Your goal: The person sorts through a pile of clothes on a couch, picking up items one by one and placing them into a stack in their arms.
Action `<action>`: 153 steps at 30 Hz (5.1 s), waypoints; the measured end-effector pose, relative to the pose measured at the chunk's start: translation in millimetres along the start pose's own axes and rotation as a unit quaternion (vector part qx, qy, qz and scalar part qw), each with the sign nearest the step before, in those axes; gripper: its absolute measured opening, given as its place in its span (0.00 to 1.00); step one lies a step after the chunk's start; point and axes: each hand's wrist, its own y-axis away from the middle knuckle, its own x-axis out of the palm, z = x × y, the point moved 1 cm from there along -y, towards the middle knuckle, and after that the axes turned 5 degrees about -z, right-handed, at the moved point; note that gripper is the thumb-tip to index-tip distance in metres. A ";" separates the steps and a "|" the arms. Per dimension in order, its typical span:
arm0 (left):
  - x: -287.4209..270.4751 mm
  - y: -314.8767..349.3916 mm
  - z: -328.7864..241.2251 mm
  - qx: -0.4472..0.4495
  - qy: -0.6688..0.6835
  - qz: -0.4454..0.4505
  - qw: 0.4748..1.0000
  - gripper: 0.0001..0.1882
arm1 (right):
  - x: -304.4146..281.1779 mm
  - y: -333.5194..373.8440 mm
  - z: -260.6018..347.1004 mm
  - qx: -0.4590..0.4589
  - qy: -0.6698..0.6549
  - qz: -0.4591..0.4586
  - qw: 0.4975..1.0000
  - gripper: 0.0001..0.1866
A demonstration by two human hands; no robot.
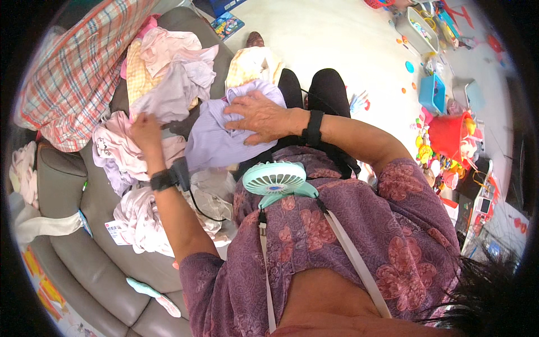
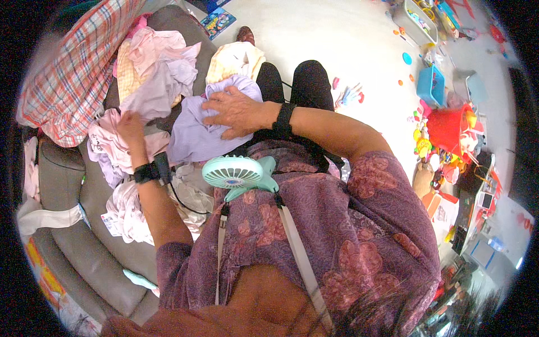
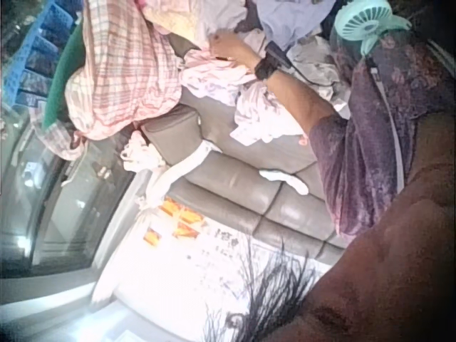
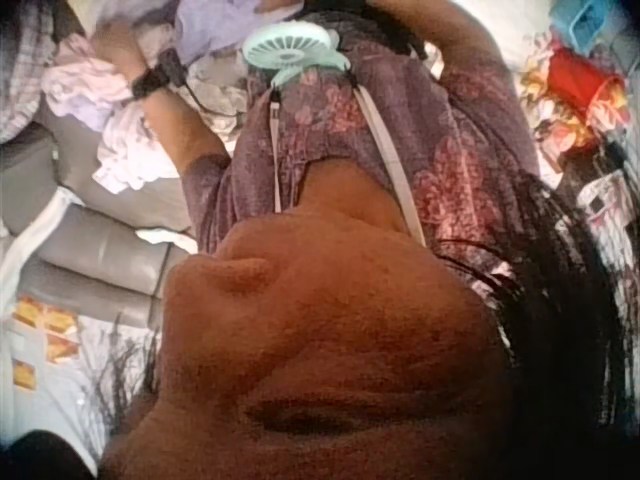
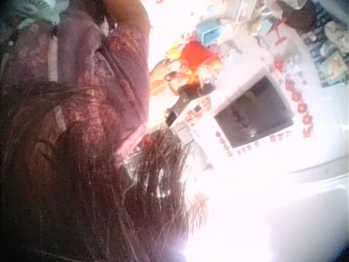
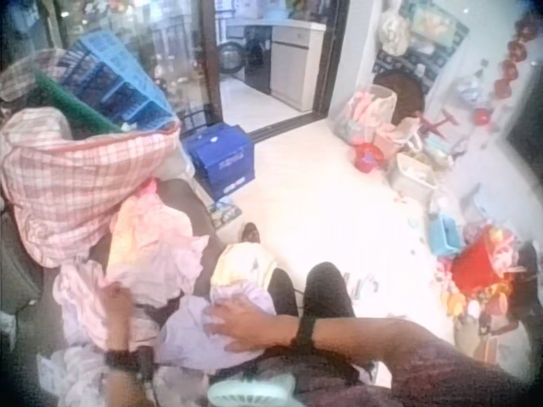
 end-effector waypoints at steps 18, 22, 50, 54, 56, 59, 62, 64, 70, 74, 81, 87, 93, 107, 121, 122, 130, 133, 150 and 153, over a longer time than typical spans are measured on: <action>-100.9 35.0 -119.5 -0.162 0.815 0.027 0.555 0.07 | -55.0 -62.0 16.0 0.168 -0.346 -0.200 0.901 0.22; -65.0 47.7 -85.1 -0.192 0.705 -0.024 0.683 0.13 | -42.9 -64.0 -6.2 0.330 -0.565 -0.157 0.740 0.14; -51.7 93.5 -140.7 0.081 0.394 -0.045 0.914 0.11 | -61.7 -49.3 28.7 0.069 -0.238 -0.256 0.934 0.07; -69.7 116.4 -184.4 -0.090 0.673 0.197 0.707 0.12 | 14.9 -50.9 -23.1 0.043 -0.312 -0.136 0.939 0.22; -72.3 120.8 -179.8 -0.043 0.623 0.265 0.734 0.11 | 10.1 -48.7 -40.0 0.002 -0.400 -0.129 0.907 0.30; -78.5 121.6 -165.9 -0.145 0.628 0.260 0.719 0.13 | -0.5 -42.0 -88.1 0.086 -0.243 -0.090 0.962 0.25; -68.9 123.8 -150.7 -0.176 0.652 0.228 0.701 0.16 | -36.3 -46.6 -66.9 0.057 0.043 -0.099 0.993 0.22; -66.6 110.8 -161.1 -0.043 0.548 0.236 0.801 0.24 | -46.0 -52.8 -50.3 0.073 -0.051 -0.144 0.986 0.22; -18.1 101.2 -134.3 0.247 0.236 0.012 0.940 0.25 | -38.7 -76.8 6.3 0.129 -0.385 -0.055 0.912 0.21; -43.8 103.0 -162.5 0.066 0.407 0.027 0.910 0.14 | -20.4 -66.4 -31.5 0.089 -0.305 -0.128 0.940 0.21; -60.4 115.4 -160.4 0.050 0.533 0.364 0.763 0.08 | -43.7 -28.1 -70.7 0.082 -0.045 -0.110 0.990 0.21; -51.6 119.9 -165.5 -0.084 0.589 0.288 0.750 0.11 | -47.7 -33.6 -76.2 0.110 -0.350 -0.188 0.911 0.20; -21.6 114.1 -170.1 0.178 0.288 0.115 0.934 0.22 | -70.8 -43.7 -50.0 0.037 -0.305 -0.195 0.931 0.28; -45.6 103.6 -105.1 0.030 0.443 0.184 0.877 0.12 | -63.8 -27.2 -71.4 0.123 0.074 -0.184 0.972 0.21; -63.3 75.5 -149.6 -0.210 0.857 0.133 0.451 0.23 | -66.1 -56.7 8.8 0.236 -0.438 0.037 0.867 0.13; -64.3 80.2 -154.3 -0.210 0.858 0.133 0.450 0.23 | -62.6 -54.0 8.5 0.221 -0.417 0.041 0.881 0.13; -67.9 86.2 -153.7 -0.038 0.632 0.069 0.771 0.26 | -54.2 -49.5 -30.8 0.099 -0.070 0.097 0.988 0.12; -70.9 74.0 -157.8 -0.187 0.755 0.133 0.615 0.25 | -64.7 -48.7 -33.3 0.032 -0.028 -0.024 0.999 0.13; -24.6 58.1 -48.3 -0.356 0.471 -0.005 0.807 0.16 | -176.9 -49.3 -5.1 0.105 -0.854 -0.185 0.474 0.12; -58.6 71.9 -94.4 -0.183 0.666 0.086 0.718 0.24 | -170.8 -46.4 -31.1 0.086 -0.828 -0.241 0.499 0.10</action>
